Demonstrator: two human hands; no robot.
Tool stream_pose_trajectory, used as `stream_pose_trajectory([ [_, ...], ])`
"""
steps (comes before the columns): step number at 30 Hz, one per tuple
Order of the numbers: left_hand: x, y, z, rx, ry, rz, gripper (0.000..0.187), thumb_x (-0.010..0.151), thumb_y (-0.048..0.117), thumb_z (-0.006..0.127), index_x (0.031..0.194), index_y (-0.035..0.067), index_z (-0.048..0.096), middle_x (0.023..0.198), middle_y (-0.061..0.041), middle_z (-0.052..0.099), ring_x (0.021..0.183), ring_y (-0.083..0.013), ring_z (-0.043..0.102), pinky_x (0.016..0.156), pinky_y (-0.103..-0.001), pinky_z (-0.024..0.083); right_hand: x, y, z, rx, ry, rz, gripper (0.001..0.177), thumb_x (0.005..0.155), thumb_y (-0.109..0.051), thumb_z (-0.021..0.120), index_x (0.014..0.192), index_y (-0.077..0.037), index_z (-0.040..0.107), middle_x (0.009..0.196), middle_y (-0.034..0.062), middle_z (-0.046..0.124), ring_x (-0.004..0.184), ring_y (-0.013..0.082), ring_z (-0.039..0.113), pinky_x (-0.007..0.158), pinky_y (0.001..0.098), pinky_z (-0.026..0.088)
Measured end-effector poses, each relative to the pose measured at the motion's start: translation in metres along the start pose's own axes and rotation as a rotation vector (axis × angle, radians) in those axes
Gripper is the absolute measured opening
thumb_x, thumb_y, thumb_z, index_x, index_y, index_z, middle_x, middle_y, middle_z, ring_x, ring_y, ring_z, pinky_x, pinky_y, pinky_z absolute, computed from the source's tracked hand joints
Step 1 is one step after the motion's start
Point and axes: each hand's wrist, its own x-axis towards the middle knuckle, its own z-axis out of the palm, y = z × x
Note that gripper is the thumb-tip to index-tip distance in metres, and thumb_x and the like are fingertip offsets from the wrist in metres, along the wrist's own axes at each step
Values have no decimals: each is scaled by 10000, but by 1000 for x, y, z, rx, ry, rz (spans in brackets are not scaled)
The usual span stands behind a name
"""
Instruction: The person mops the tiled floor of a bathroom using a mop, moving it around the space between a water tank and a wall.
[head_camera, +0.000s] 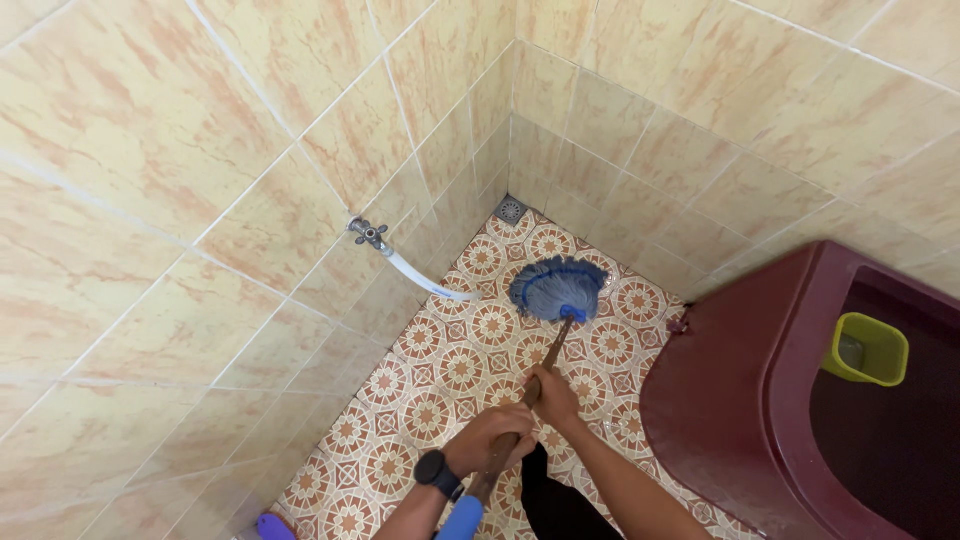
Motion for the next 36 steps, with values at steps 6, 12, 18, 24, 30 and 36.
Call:
stream_pose_trajectory([
  [6,-2,8,1,-23,-11,-85,270,855,16,691,689,34,479,683,-78,504,674,-239,532,624,-380,433,-6,5,7,-10,49,5,187,831,-279,753,955,-188,646,1007,132,648,915,387,660,739,487,516],
  [12,23,-19,13,40,-31,29,276,928,77,683,735,50,489,722,-77,508,717,-247,542,665,-389,454,20,31,-1,-144,55,88,176,903,-410,706,969,-253,663,1008,133,636,946,394,653,762,508,508],
  [18,50,-50,34,83,-17,69,287,924,90,682,727,63,474,725,-66,506,738,-249,548,695,-380,474,51,52,-24,-268,-24,186,218,881,-470,687,1026,-309,660,1021,121,636,950,369,676,782,482,525],
  [24,38,-52,49,51,14,75,303,957,91,666,732,67,465,728,-62,490,731,-246,525,716,-380,472,34,49,-29,-206,-46,136,264,920,-532,649,1003,-282,654,972,119,646,904,351,688,785,465,522],
  [30,23,-12,25,-24,-18,25,316,916,26,673,692,34,451,670,-90,460,663,-248,483,635,-374,417,1,7,-34,-130,-69,167,281,942,-510,650,989,-233,652,939,136,641,872,348,690,759,467,521],
  [36,21,19,2,-10,-4,42,273,836,-45,663,687,5,440,661,-111,452,637,-262,480,605,-382,405,-22,-20,-37,-8,21,47,203,878,-327,719,933,-146,648,940,124,716,888,344,693,710,466,516],
])
